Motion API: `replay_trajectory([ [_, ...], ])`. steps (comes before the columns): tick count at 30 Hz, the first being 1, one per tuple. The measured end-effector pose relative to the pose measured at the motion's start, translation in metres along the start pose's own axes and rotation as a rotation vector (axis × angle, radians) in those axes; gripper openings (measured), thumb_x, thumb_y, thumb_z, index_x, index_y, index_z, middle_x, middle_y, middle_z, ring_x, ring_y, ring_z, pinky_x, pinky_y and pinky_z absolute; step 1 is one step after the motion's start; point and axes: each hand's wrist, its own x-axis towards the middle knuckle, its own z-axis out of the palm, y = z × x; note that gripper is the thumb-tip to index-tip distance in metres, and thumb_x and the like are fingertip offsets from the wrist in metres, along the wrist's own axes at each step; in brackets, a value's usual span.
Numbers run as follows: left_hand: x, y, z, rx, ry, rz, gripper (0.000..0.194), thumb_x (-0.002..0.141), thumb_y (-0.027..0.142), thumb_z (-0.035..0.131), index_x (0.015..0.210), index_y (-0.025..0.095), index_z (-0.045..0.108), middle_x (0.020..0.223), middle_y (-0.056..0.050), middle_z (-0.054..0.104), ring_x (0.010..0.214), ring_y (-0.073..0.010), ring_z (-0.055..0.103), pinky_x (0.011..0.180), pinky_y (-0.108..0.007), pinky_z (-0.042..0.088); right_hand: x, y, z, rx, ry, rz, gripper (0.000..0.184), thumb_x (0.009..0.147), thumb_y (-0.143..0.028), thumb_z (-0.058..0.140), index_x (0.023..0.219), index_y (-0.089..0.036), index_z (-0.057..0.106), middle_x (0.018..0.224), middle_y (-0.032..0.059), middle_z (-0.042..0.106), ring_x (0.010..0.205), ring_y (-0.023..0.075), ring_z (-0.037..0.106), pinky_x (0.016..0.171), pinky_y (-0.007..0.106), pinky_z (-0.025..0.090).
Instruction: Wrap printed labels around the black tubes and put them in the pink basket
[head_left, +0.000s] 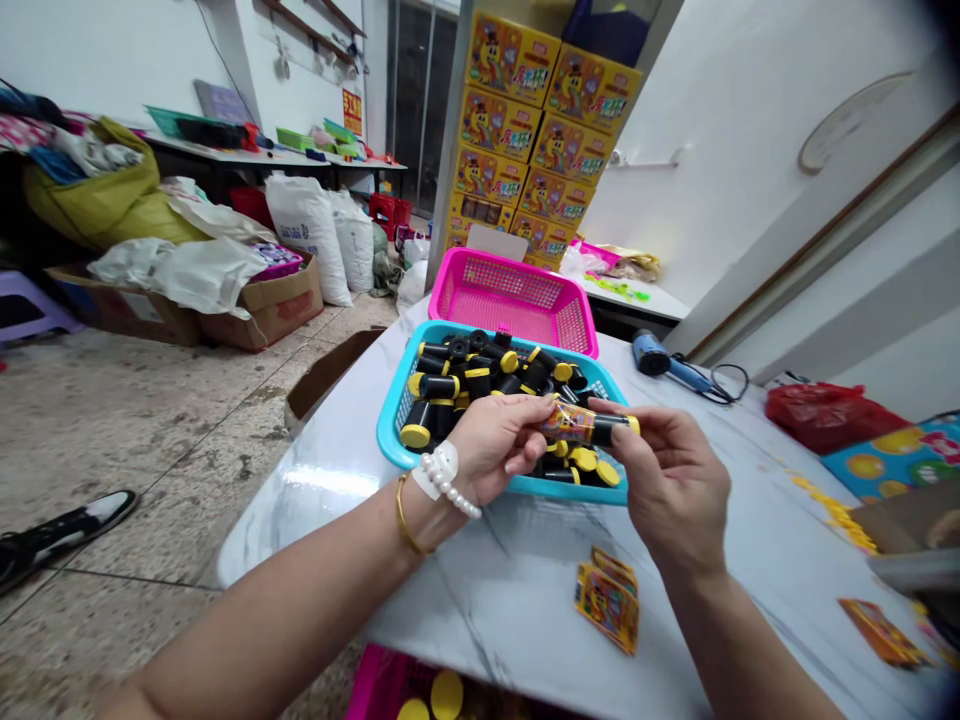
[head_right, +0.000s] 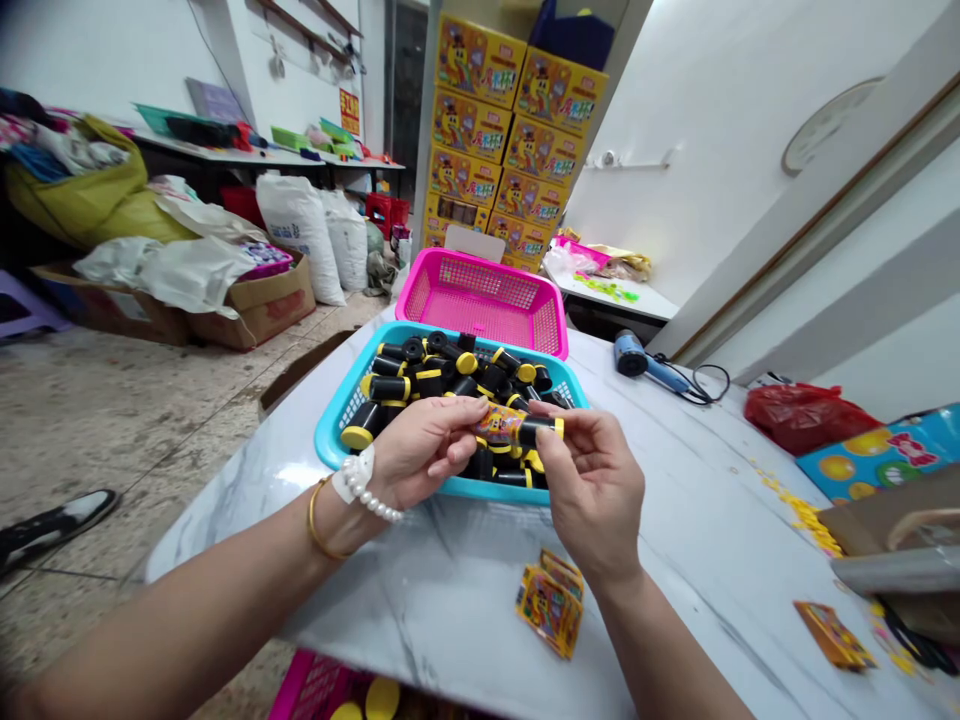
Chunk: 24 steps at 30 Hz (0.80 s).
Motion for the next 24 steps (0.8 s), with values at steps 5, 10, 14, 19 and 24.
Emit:
replay_trajectory([
  [5,-0.005,-0.006,0.008,0.087,0.057,0.084,0.017,0.094,0.017,0.060,0.082,0.008,0.070,0.055,0.000,0.059,0.038,-0.0025,0.041,0.034,-0.014,0.022,0.000,0.007,-0.004,0.078,-0.060,-0.038,0.018,0.084,-0.025,0.078,0.098,-0.023,0.067,0.100,0.0037,0.077,0.086,0.0154,0.074,0.076,0.026,0.062],
  [10,-0.006,-0.002,0.010,0.230,0.276,0.257,0.017,0.087,0.027,0.072,0.082,0.012,0.064,0.057,0.006,0.049,0.040,-0.0025,0.037,0.035,-0.014,0.027,0.003,0.018,-0.010,0.146,-0.085,-0.108,0.030,0.076,-0.019,0.084,0.102,-0.025,0.071,0.101,0.0027,0.073,0.094,0.0160,0.071,0.082,0.027,0.060],
  [14,-0.005,0.010,0.001,0.315,0.233,0.292,0.032,0.081,0.036,0.079,0.098,0.013,0.063,0.089,-0.004,0.063,0.065,-0.0099,0.059,0.043,-0.018,0.044,0.004,0.020,-0.013,0.135,-0.101,-0.126,0.034,0.072,-0.019,0.086,0.103,-0.026,0.072,0.100,0.0027,0.071,0.094,0.0177,0.070,0.082,0.030,0.060],
  [19,-0.002,0.008,-0.008,0.335,-0.143,0.141,0.031,0.078,0.032,0.081,0.098,0.013,0.067,0.083,-0.005,0.068,0.074,-0.0142,0.066,0.059,-0.025,0.056,0.002,0.018,-0.014,0.096,-0.168,-0.192,0.037,0.075,-0.015,0.083,0.107,-0.028,0.072,0.109,0.0049,0.068,0.103,0.0205,0.067,0.084,0.034,0.061],
  [24,-0.004,0.007,-0.005,0.351,-0.110,0.119,0.017,0.077,0.019,0.079,0.088,0.010,0.069,0.072,-0.004,0.070,0.060,-0.0106,0.065,0.057,-0.023,0.053,0.003,0.016,-0.015,-0.017,-0.203,-0.318,0.040,0.076,-0.008,0.080,0.109,-0.029,0.074,0.111,0.0045,0.063,0.098,0.0180,0.066,0.079,0.031,0.061],
])
